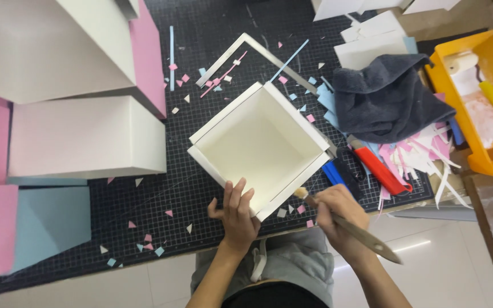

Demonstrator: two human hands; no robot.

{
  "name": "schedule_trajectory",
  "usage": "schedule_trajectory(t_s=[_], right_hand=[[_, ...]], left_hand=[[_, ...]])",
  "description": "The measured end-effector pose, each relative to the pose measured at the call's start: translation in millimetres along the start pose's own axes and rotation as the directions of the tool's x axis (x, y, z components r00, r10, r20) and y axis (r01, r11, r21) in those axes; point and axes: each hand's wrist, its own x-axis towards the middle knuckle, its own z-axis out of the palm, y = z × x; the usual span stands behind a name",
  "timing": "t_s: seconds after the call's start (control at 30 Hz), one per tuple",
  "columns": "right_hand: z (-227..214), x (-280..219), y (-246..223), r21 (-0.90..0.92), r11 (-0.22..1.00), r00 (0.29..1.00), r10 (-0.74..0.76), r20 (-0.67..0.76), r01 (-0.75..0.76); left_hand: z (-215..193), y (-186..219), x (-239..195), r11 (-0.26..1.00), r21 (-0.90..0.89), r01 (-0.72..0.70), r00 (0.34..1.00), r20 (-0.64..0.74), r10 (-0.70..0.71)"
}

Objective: The person assembles a white paper box by applying glue to the edges and folding the flaps into place. They use a bone folder to crease the edges and a pair of scissors to trim excess paper. The person repeats this process for multiple boxes.

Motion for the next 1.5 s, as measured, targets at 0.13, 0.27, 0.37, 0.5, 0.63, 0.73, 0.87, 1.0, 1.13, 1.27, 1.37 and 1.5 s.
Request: schedule_trajectory(t_s=[0.13,0.27,0.37,0.5,0.63,0.73,0.87,1.0,1.13,1.27,1.37,1.5], right_hand=[[-7.0,16.2,11.8,-0.024,0.997,0.996,0.078,-0.038,-0.079],[-15.6,11.2,30.8,0.032,0.987,0.981,0.161,-0.112,-0.158],[-15.0,8.9,43.3,0.108,0.981,0.965,0.18,-0.19,-0.162],[-18.2,3.0,61.2,0.164,0.96,0.932,0.264,-0.25,-0.227],[-15.8,4.5,69.8,0.174,0.954,0.945,0.274,-0.182,-0.243],[-20.1,-2.5,68.2,0.194,0.92,0.869,0.387,-0.308,-0.341],[-11.9,-10.6,72.1,0.245,0.931,0.875,0.343,-0.342,-0.269],[-12.9,3.6,56.6,0.392,0.854,0.849,0.459,-0.261,-0.341],[1.1,2.1,41.0,0.189,0.823,0.791,0.567,-0.23,-0.536],[27.0,-13.6,-7.2,0.194,0.884,0.9,0.436,-0.016,-0.425],[25.5,-6.2,-32.8,0.161,0.884,0.896,0.415,0.158,-0.438],[17.1,25.4,-41.2,0.213,0.877,0.901,0.404,0.16,-0.431]], left_hand=[[0.3,2.3,-1.4,1.0,0.007,0.021,1.0,-0.005,-0.021],[3.4,2.4,-0.4,1.0,-0.002,0.021,1.0,0.003,-0.021],[1.5,5.7,-1.9,0.999,0.012,0.042,0.999,0.0,-0.042],[3.1,7.5,0.3,0.998,-0.007,0.056,0.998,0.004,-0.056],[0.6,11.3,1.6,0.998,-0.012,0.068,0.998,0.012,-0.068],[-0.7,11.7,2.6,0.997,-0.023,0.077,0.997,0.005,-0.077],[0.1,13.0,-1.2,0.995,-0.05,0.091,0.995,0.03,-0.09],[6.3,16.1,-5.3,0.989,-0.073,0.127,0.992,0.025,-0.125],[7.6,18.6,-12.3,0.977,-0.117,0.179,0.984,0.045,-0.175],[6.0,15.8,-18.5,0.975,-0.129,0.183,0.981,0.087,-0.172],[7.2,14.5,-16.8,0.983,-0.115,0.141,0.989,0.057,-0.135],[6.4,14.2,-18.2,0.983,-0.13,0.132,0.991,0.052,-0.126]])
